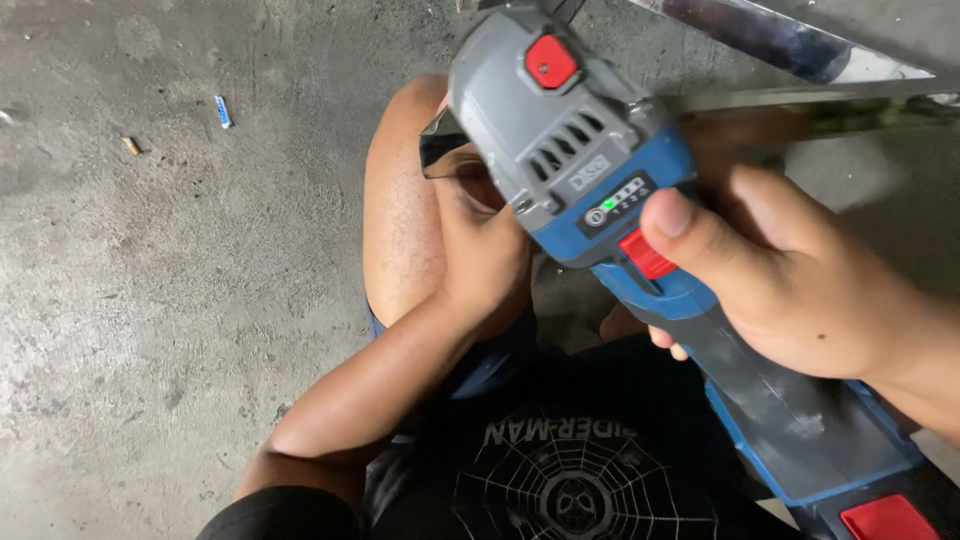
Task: Polishing the edges of a metal frame using a cordless angle grinder
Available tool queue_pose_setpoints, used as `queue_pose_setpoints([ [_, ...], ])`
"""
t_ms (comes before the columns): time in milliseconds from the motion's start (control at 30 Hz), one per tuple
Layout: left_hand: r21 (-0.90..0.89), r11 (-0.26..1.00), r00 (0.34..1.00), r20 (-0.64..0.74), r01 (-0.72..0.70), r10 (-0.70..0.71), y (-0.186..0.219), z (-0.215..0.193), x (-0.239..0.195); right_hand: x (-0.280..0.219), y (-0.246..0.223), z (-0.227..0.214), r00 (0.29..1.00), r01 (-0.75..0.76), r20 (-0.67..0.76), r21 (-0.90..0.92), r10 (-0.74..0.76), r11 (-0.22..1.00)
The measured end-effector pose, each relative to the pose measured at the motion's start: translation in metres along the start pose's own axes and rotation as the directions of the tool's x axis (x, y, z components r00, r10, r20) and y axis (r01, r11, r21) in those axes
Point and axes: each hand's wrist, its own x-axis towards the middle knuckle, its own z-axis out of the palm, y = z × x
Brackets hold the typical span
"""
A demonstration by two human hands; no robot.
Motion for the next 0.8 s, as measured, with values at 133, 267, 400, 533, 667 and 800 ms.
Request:
queue_pose_setpoints([
  [133,-0.069,0.998,1.0,-0.004,0.01,-0.01,0.014,0.009,0.003,-0.002,0.017,-0.02,0.985,0.165,0.054,0.026,-0.166,0.986],
  [267,-0.164,0.983,0.997,0.018,0.083,-0.081,0.018,0.011,0.002,-0.005,0.025,-0.026,0.994,0.106,-0.012,0.151,-0.105,0.983],
  [400,-0.202,0.975,0.996,0.044,0.088,-0.081,0.02,0.012,0.003,-0.001,0.021,-0.024,0.993,0.114,0.025,0.089,-0.116,0.99],
  [533,-0.063,0.998,1.0,0.027,0.01,-0.008,0.009,0.006,0.002,0.003,0.008,-0.011,0.986,0.157,0.054,-0.03,-0.155,0.987],
  [667,0.067,0.998,1.0,0.009,0.003,-0.004,-0.004,-0.004,-0.001,0.005,-0.003,0.0,1.0,-0.012,0.002,-0.059,0.012,0.998],
  [800,0.257,0.965,0.999,0.021,-0.044,0.039,-0.007,-0.008,-0.002,0.008,-0.01,0.006,0.998,0.044,0.046,-0.086,-0.04,0.995],
])
